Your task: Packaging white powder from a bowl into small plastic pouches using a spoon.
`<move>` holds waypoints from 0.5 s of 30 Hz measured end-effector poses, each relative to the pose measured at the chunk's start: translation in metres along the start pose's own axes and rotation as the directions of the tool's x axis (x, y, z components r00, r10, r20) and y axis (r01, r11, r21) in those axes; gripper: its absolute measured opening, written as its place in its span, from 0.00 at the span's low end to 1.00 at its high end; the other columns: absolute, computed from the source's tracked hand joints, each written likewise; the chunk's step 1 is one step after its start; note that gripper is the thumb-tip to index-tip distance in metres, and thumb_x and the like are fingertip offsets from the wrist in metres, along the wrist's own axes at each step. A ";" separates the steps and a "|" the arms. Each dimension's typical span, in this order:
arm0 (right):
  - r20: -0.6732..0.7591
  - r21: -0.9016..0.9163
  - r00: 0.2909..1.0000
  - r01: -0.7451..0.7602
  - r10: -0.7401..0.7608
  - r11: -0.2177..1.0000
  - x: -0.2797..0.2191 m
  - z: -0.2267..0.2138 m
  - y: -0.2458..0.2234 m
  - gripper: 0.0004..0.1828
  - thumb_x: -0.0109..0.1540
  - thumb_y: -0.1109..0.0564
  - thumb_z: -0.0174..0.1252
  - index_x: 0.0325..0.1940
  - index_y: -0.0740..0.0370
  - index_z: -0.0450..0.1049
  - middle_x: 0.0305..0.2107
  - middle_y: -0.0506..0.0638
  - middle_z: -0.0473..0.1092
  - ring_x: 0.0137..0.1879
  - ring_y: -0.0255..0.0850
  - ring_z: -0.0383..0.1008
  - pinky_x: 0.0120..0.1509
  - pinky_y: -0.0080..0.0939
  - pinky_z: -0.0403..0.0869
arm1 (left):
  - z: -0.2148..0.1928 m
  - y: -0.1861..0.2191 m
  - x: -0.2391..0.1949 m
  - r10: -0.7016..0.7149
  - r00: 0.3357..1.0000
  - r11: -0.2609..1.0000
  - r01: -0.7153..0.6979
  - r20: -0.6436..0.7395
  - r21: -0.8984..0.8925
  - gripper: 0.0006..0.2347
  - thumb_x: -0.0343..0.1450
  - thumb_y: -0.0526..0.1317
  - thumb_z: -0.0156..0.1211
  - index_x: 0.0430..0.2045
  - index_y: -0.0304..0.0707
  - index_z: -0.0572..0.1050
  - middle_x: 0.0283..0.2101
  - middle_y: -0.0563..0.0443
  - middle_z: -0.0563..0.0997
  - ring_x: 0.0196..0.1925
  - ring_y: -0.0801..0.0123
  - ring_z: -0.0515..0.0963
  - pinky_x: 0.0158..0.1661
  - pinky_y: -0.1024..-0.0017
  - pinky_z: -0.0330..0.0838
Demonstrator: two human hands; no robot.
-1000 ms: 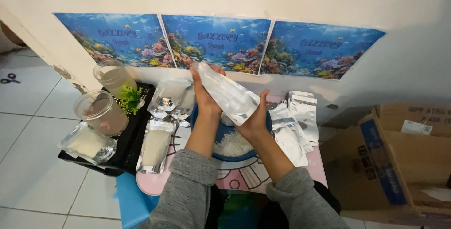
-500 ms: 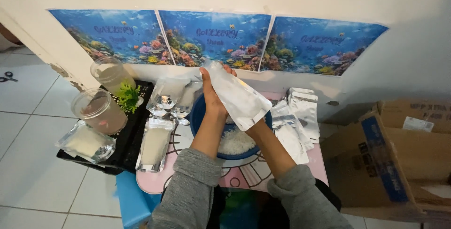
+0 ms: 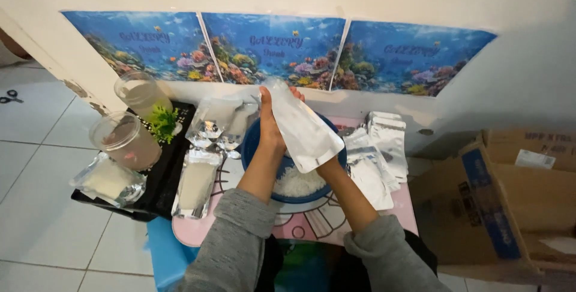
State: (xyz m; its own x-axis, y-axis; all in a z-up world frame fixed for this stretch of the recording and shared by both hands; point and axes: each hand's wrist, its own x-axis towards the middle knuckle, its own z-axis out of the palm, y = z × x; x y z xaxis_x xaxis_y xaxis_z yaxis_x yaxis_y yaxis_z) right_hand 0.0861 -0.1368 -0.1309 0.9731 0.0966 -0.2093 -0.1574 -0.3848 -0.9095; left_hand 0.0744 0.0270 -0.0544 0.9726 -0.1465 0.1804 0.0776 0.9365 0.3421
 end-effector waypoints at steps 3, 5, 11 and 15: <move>-0.030 -0.164 0.999 0.007 -0.012 0.986 0.005 -0.003 0.017 0.20 0.58 0.25 0.56 0.43 0.34 0.78 0.37 0.39 0.78 0.46 0.38 0.81 0.50 0.43 0.73 | 0.012 -0.008 -0.005 -0.040 0.998 0.998 0.042 0.041 -0.046 0.31 0.65 0.71 0.54 0.40 0.38 0.71 0.39 0.49 0.77 0.46 0.65 0.77 0.53 0.72 0.70; -0.051 -0.275 0.998 0.021 -0.036 0.961 0.015 -0.009 0.023 0.18 0.59 0.26 0.56 0.41 0.32 0.78 0.36 0.38 0.78 0.45 0.37 0.81 0.49 0.43 0.73 | 0.009 -0.010 0.002 -0.014 0.999 0.999 0.012 -0.035 -0.051 0.32 0.65 0.69 0.58 0.42 0.35 0.72 0.42 0.45 0.79 0.48 0.61 0.79 0.57 0.69 0.71; -0.071 -0.581 0.988 0.068 -0.134 0.811 0.048 -0.013 0.024 0.11 0.60 0.28 0.58 0.37 0.27 0.79 0.32 0.34 0.79 0.43 0.34 0.82 0.46 0.41 0.72 | 0.003 -0.002 0.007 -0.010 0.986 0.995 0.027 -0.169 0.095 0.38 0.62 0.72 0.57 0.50 0.34 0.75 0.51 0.40 0.81 0.55 0.56 0.80 0.61 0.64 0.71; -0.064 -0.747 0.984 0.063 -0.166 0.662 0.061 -0.009 0.051 0.08 0.61 0.30 0.59 0.34 0.23 0.79 0.29 0.31 0.79 0.42 0.32 0.83 0.43 0.40 0.72 | -0.007 0.007 0.017 -0.014 0.988 0.988 0.037 -0.152 0.151 0.39 0.62 0.73 0.56 0.53 0.35 0.75 0.54 0.37 0.80 0.56 0.52 0.80 0.60 0.60 0.74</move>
State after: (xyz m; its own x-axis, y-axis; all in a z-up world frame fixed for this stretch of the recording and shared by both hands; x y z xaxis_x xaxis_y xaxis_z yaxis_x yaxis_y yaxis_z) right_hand 0.1392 -0.1589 -0.1872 0.9944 0.1002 -0.0323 0.0829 -0.9343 -0.3467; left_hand 0.0934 0.0329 -0.0554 0.9935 -0.1090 0.0332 0.0794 0.8716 0.4837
